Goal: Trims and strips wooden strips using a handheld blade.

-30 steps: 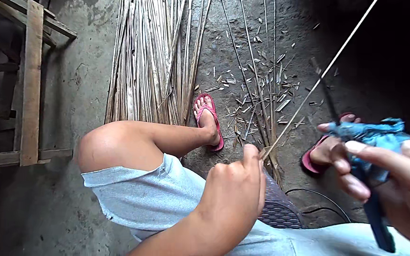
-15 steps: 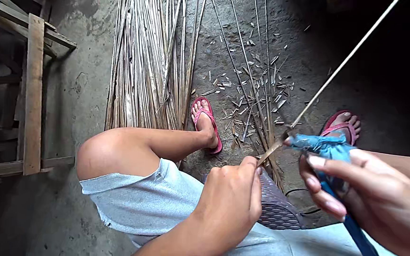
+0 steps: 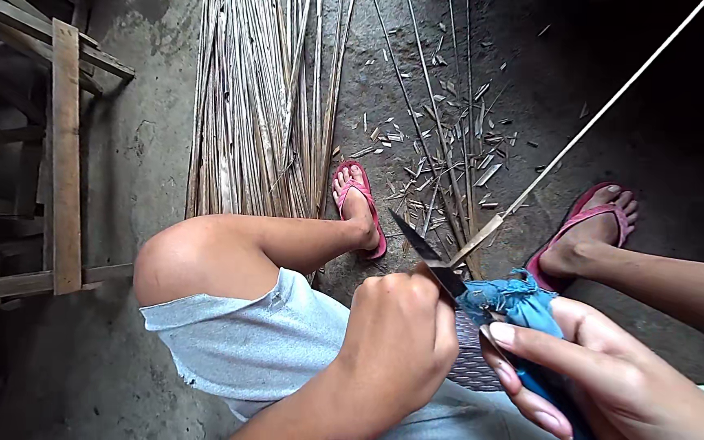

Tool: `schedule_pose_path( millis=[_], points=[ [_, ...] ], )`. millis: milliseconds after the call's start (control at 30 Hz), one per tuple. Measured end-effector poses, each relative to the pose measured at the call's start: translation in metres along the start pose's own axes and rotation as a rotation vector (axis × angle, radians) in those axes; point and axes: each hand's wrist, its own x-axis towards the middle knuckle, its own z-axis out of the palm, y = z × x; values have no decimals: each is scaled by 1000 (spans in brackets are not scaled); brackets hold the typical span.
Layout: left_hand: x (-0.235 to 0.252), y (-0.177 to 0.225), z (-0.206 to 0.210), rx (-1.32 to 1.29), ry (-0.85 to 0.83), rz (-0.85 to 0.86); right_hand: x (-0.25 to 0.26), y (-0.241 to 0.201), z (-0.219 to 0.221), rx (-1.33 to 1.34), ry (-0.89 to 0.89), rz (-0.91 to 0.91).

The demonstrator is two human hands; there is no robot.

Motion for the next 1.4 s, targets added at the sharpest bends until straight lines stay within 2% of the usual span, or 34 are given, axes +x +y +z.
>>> schedule_pose_path(
  millis=[233, 467, 700, 767, 867, 933, 1133, 1233, 1400],
  points=[
    [-2, 2, 7, 180, 111, 98, 7, 2, 7, -53, 140, -113],
    [-1, 5, 7, 200, 118, 101, 15, 3, 9, -158, 322, -275],
    [0, 6, 12, 296, 154, 118, 20, -1, 7, -233, 417, -308],
    [-1, 5, 12, 322, 157, 114, 23, -4, -5, -295, 509, -377],
    [-4, 0, 11, 341, 150, 90, 26, -18, -42, -207, 610, -446],
    [-2, 0, 11, 324, 156, 76, 21, -21, -49, -162, 550, -439],
    [-2, 4, 9, 201, 69, 30, 4, -7, -1, -105, 93, -104],
    [-2, 4, 6, 142, -27, -22, 3, -4, 6, -3, 10, 19],
    [-4, 0, 1, -34, -95, -48, 3, -3, 8, 110, -7, 108]
  ],
)
